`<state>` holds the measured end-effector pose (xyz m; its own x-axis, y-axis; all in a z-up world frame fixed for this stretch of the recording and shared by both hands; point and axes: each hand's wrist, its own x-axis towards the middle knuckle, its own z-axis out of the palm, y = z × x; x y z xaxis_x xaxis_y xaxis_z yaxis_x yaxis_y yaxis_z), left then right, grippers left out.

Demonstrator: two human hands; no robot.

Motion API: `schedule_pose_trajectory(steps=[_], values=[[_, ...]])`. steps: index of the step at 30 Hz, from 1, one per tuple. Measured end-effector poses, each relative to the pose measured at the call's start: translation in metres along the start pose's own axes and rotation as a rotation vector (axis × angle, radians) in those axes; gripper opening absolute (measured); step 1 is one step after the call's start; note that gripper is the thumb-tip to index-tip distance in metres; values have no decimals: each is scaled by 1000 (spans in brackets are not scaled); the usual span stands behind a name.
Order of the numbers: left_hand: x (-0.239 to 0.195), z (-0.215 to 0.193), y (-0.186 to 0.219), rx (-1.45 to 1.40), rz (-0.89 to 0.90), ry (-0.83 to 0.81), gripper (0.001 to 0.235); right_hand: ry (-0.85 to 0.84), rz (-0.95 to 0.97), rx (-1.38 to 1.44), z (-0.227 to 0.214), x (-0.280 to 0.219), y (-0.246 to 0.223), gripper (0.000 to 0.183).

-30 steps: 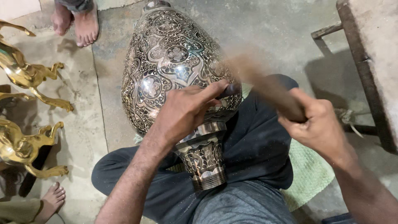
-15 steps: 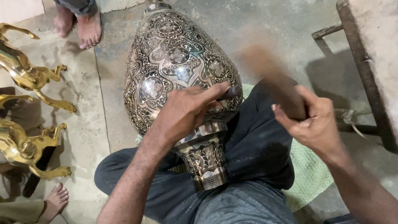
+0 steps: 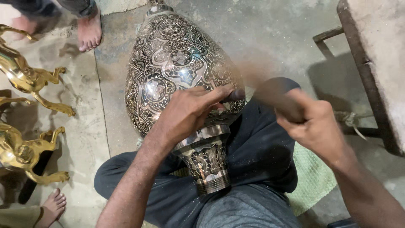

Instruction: The person is sitting on the floor and using a hammer and chisel to engrave intricate floral patterns onto a large silver vase. The person repeatedly strikes the chisel to create detailed designs on the vase's surface.

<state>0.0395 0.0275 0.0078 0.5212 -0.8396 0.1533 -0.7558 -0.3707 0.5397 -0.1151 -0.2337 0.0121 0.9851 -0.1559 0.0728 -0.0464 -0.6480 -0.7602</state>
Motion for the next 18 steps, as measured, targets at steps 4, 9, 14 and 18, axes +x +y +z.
schedule_pose_trajectory(steps=[4,9,14,18], values=[[-14,-9,6,-145,102,242,38,-9,155,-163,-1,1,0,30],[-38,13,11,-281,-16,334,45,-247,299,-275,6,2,5,38],[-50,39,10,20,6,428,47,-154,110,-245,13,-10,12,27],[-56,41,13,187,57,432,52,-165,74,-461,18,-12,16,28]])
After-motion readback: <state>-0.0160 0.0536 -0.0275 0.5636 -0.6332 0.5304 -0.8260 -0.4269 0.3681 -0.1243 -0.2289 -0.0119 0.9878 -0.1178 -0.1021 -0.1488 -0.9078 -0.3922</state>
